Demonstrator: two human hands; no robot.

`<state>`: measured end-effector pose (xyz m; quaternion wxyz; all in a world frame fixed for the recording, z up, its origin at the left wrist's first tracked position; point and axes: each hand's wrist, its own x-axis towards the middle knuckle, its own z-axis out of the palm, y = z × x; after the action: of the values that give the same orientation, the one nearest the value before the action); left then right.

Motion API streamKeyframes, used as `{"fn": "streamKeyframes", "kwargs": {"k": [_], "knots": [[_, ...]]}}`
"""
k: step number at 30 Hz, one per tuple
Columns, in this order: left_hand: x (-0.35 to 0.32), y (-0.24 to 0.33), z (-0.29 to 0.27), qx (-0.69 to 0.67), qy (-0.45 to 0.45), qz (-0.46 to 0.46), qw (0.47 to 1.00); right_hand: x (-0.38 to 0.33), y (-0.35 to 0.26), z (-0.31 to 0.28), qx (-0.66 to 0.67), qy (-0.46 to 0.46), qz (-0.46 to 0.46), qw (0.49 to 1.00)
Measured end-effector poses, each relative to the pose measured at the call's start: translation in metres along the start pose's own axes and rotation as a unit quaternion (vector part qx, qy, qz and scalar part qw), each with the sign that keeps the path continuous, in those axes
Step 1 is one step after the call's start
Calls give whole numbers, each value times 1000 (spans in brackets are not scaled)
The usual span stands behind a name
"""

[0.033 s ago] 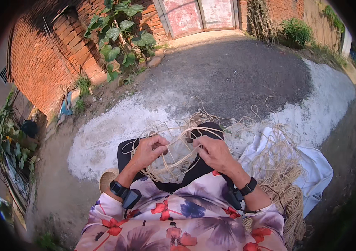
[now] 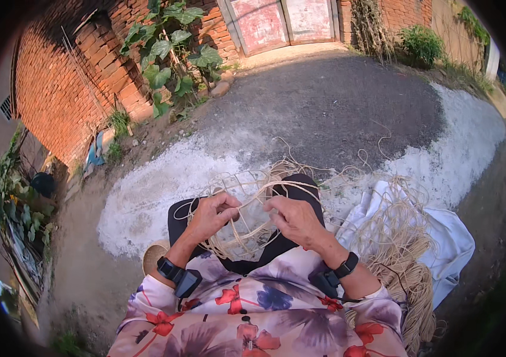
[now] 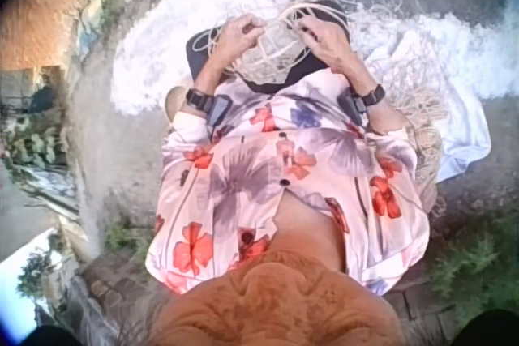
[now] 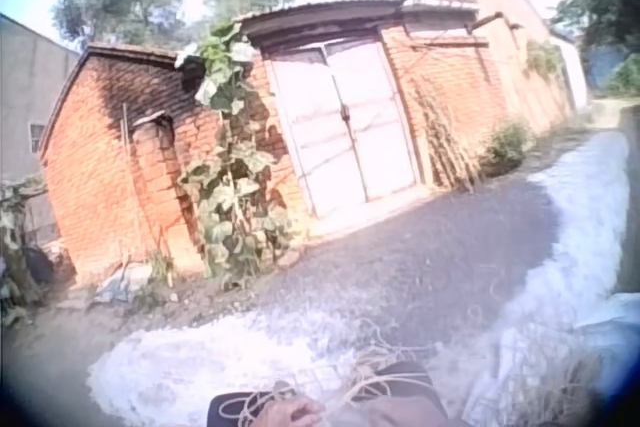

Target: Weaving natural bamboo strips into a spherical basket frame.

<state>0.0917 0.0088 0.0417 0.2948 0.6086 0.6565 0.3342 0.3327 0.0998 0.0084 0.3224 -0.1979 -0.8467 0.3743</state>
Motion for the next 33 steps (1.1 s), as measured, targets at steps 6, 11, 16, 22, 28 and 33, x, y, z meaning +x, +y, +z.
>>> {"fn": "streamKeyframes", "kwargs": {"k": [6, 11, 16, 22, 28, 33], "knots": [[2, -2, 0, -63, 8, 7, 998, 25, -25, 43, -66, 21, -3, 998], [1, -2, 0, -132, -45, -21, 990, 21, -22, 54, -118, 68, -17, 991], [-3, -3, 0, -116, -31, -11, 993, 16, -19, 51, -166, 52, -44, 984], [-6, 0, 3, -102, -5, -18, 995, 16, -30, 32, -178, 13, -62, 982], [-4, 4, 2, -152, -2, -14, 988, 73, -18, 28, -149, 0, -50, 988], [6, 6, -6, -255, -13, -84, 963, 80, -12, 35, -120, -25, 3, 992]]}}
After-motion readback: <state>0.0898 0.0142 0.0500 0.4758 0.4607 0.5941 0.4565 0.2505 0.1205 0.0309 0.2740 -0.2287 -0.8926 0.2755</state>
